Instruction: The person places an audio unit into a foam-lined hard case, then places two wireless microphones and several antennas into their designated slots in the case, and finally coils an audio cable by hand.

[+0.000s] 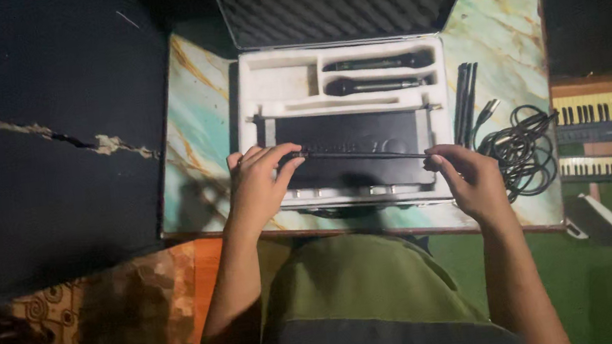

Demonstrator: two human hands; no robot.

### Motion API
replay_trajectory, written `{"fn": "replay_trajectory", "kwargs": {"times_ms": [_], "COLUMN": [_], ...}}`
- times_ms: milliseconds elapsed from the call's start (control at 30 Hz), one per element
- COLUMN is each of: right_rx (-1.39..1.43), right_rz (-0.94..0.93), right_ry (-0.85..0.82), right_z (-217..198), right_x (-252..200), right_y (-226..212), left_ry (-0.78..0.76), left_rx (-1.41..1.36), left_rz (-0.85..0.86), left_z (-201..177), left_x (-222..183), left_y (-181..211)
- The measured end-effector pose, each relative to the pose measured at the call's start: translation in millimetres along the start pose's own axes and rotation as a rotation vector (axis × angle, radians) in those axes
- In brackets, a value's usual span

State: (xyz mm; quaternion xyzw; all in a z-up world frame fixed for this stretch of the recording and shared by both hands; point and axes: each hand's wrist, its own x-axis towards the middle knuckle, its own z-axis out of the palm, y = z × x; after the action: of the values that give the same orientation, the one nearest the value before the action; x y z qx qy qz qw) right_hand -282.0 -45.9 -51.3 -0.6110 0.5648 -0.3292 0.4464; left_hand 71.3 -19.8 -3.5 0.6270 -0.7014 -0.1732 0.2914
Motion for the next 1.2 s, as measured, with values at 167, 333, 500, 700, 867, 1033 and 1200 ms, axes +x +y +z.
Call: {"fn": "replay_trajectory", "kwargs": {"times_ms": [167, 333, 500, 700, 867, 1033, 1200], "right_rx": [-0.15, -0.313, -0.444, -0.484, -0.572, -0.58, -0.758], "right_rz": [-0.09, -0.195, -0.319, -0.397, -0.392, -0.472, -0.389], "right_ry": [0.089, 0.149, 0.101, 0.033, -0.024, -0.04, -0.072], "right_z": [30.5, 42.9, 40.5, 46.9, 56.6, 67.6, 73.7], "right_x": [3.2, 18.2, 47.7, 103.2, 154.4, 184.8, 193.2], "right_y": [-14.5, -15.0, 7.8, 52.9, 98.1, 130.9, 138.1], "left_ry": [-0.017, 0.019, -0.001, -0.014, -0.054, -0.049, -0.026], "left_rx": [0.034, 0.052, 0.06, 0.111, 0.109, 0.164, 0.129], "left_rz": [0.071, 0.117, 0.119, 0.158, 0.09, 0.086, 0.061], "left_z": [-10.0, -0.8, 27.3, 66.1, 96.8, 113.0, 114.4], "left_x": [10.1, 20.3, 42.2, 75.1, 101.5, 112.1, 110.3], "left_y": [-31.5, -54.0, -83.8, -123.8, -153.7, -169.7, -166.9]}}
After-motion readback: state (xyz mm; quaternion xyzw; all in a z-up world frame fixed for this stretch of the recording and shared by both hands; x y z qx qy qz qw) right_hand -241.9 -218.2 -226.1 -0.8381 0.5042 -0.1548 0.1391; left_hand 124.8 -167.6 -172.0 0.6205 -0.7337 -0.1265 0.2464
